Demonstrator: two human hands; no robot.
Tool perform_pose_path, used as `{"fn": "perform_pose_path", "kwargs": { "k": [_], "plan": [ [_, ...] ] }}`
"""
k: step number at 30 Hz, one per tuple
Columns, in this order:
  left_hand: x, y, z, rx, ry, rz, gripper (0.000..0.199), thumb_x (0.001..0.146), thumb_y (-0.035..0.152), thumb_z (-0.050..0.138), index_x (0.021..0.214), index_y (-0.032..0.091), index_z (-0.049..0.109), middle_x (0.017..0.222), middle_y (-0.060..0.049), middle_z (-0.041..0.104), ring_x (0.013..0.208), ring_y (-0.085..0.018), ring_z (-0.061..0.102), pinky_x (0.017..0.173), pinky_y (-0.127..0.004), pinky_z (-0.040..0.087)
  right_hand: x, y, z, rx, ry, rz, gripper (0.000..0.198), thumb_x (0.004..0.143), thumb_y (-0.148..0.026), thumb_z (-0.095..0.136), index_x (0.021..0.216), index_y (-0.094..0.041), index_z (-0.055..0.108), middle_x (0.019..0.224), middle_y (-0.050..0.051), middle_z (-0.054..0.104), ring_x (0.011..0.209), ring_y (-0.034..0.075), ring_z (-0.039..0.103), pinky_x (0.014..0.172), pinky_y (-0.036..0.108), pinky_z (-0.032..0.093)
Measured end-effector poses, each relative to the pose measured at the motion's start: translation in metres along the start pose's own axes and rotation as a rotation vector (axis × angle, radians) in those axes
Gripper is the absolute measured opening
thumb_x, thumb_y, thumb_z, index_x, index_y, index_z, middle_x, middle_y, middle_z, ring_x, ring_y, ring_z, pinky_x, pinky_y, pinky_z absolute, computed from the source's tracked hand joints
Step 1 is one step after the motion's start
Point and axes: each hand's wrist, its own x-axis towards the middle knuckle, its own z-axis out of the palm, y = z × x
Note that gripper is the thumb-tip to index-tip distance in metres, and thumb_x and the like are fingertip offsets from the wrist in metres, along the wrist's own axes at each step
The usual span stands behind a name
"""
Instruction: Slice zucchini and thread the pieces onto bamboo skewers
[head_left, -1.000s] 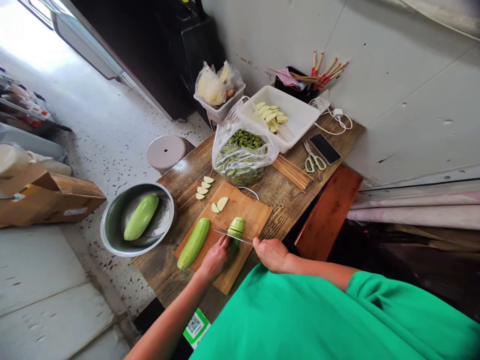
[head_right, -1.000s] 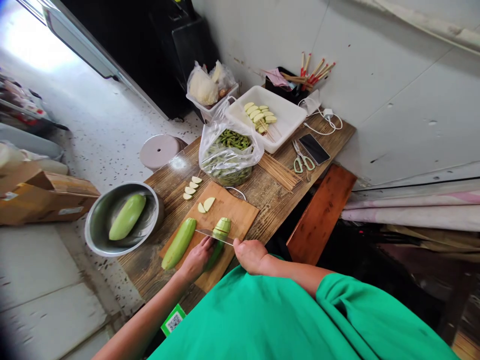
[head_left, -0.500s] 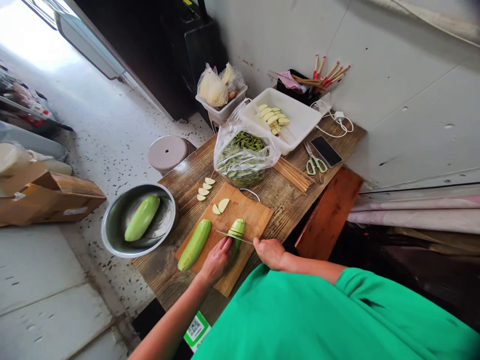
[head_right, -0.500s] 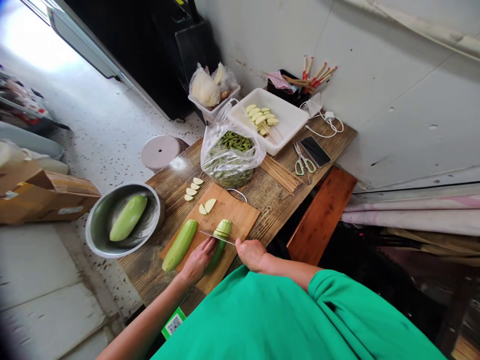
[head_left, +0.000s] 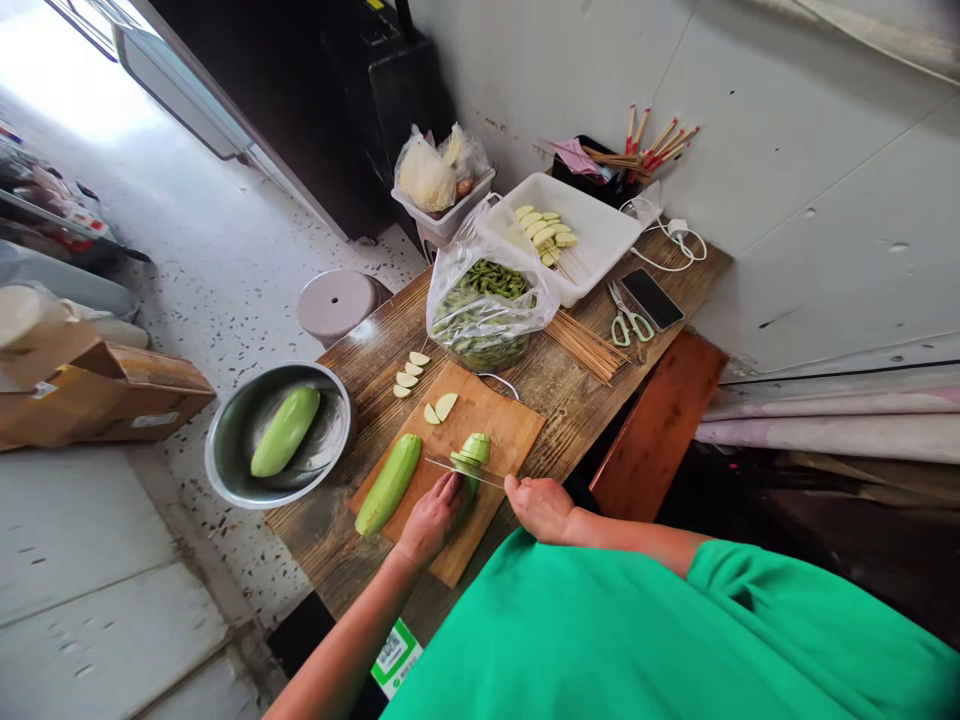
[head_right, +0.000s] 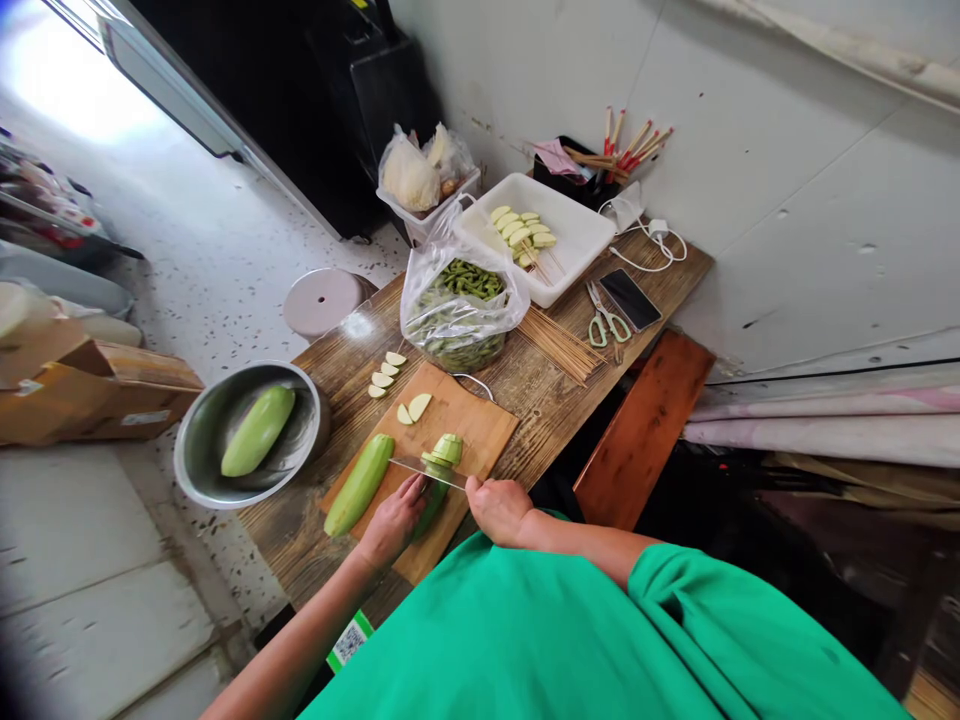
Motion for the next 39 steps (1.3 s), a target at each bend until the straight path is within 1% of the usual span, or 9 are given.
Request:
{"fn": "perform_pose_path", "kwargs": {
  "k": [5,10,14,17,22,26,32,36,39],
  "plan": [
    [-0.002,0.004,0.007,-0.055,0.048,-0.048,0.039,0.089,0.017,0.029,0.125,0.015,0.043,0.129,-0.013,0.045,0.125,-0.024,0.035,0.096,-0.038,0.042,-0.004,-0.001,0.004,-0.009,0.003,-0.020,0.024,0.087,-0.009,0.030,0.104,-0.009,0.047,0.081,0.016,0.065,0.074,0.024,0.065,0.059,0.031,0.051],
    [-0.001,0.004,0.004,-0.153,0.077,-0.076,0.044,0.089,0.018,0.029,0.133,0.014,0.031,0.130,-0.015,0.043,0.121,-0.022,0.040,0.093,-0.036,0.045,-0.007,-0.002,0.008,-0.006,0.011,0.005,0.024,0.087,-0.008,0.030,0.104,-0.009,0.047,0.080,0.015,0.066,0.074,0.023,0.066,0.059,0.030,0.051],
    [-0.002,0.002,0.004,-0.169,0.074,-0.046,0.044,0.087,0.017,0.031,0.131,0.016,0.033,0.130,-0.014,0.043,0.123,-0.023,0.038,0.095,-0.038,0.043,-0.007,-0.004,0.007,0.003,-0.005,0.018,0.024,0.087,-0.008,0.030,0.103,-0.009,0.048,0.081,0.015,0.066,0.075,0.023,0.066,0.059,0.030,0.051],
    [-0.002,0.002,0.006,-0.180,0.060,-0.053,0.046,0.088,0.016,0.031,0.133,0.017,0.030,0.132,-0.013,0.041,0.123,-0.023,0.037,0.095,-0.039,0.042,-0.007,-0.004,0.006,0.006,-0.008,0.014,0.024,0.086,-0.008,0.031,0.104,-0.008,0.048,0.081,0.015,0.066,0.075,0.024,0.066,0.059,0.031,0.051],
    [-0.002,0.004,0.004,-0.219,0.051,-0.108,0.048,0.089,0.019,0.031,0.136,0.018,0.024,0.133,-0.015,0.039,0.118,-0.023,0.044,0.093,-0.037,0.043,-0.008,-0.002,0.001,0.016,-0.022,0.011,0.023,0.085,-0.008,0.034,0.105,-0.008,0.047,0.080,0.014,0.067,0.074,0.023,0.066,0.059,0.030,0.052],
    [-0.001,0.006,0.001,-0.218,0.055,-0.140,0.045,0.090,0.021,0.029,0.135,0.018,0.027,0.131,-0.014,0.042,0.115,-0.021,0.047,0.092,-0.035,0.044,-0.003,0.002,0.000,0.018,-0.062,0.002,0.023,0.085,-0.009,0.036,0.106,-0.008,0.046,0.078,0.015,0.067,0.074,0.024,0.067,0.059,0.031,0.052],
    [0.000,0.007,-0.001,-0.126,0.049,-0.040,0.040,0.090,0.021,0.026,0.127,0.018,0.041,0.128,-0.011,0.046,0.125,-0.024,0.035,0.097,-0.039,0.040,0.017,-0.001,0.011,0.012,-0.080,0.046,0.022,0.087,-0.007,0.033,0.105,-0.007,0.045,0.081,0.018,0.067,0.078,0.025,0.067,0.060,0.033,0.052],
    [0.001,0.008,-0.003,-0.092,0.044,-0.078,0.040,0.090,0.023,0.026,0.126,0.017,0.042,0.125,-0.011,0.048,0.120,-0.023,0.041,0.094,-0.038,0.043,0.018,-0.002,0.013,0.021,-0.053,0.028,0.024,0.087,-0.008,0.032,0.108,-0.008,0.045,0.082,0.017,0.067,0.079,0.025,0.066,0.062,0.033,0.052],
    [-0.001,0.011,-0.012,-0.045,0.106,-0.051,0.037,0.090,0.025,0.029,0.120,0.018,0.049,0.119,-0.011,0.053,0.113,-0.023,0.047,0.091,-0.037,0.045,0.014,0.001,0.013,0.027,-0.037,0.005,0.025,0.087,-0.008,0.032,0.109,-0.008,0.045,0.084,0.017,0.067,0.080,0.024,0.066,0.063,0.032,0.051]
  ]
}}
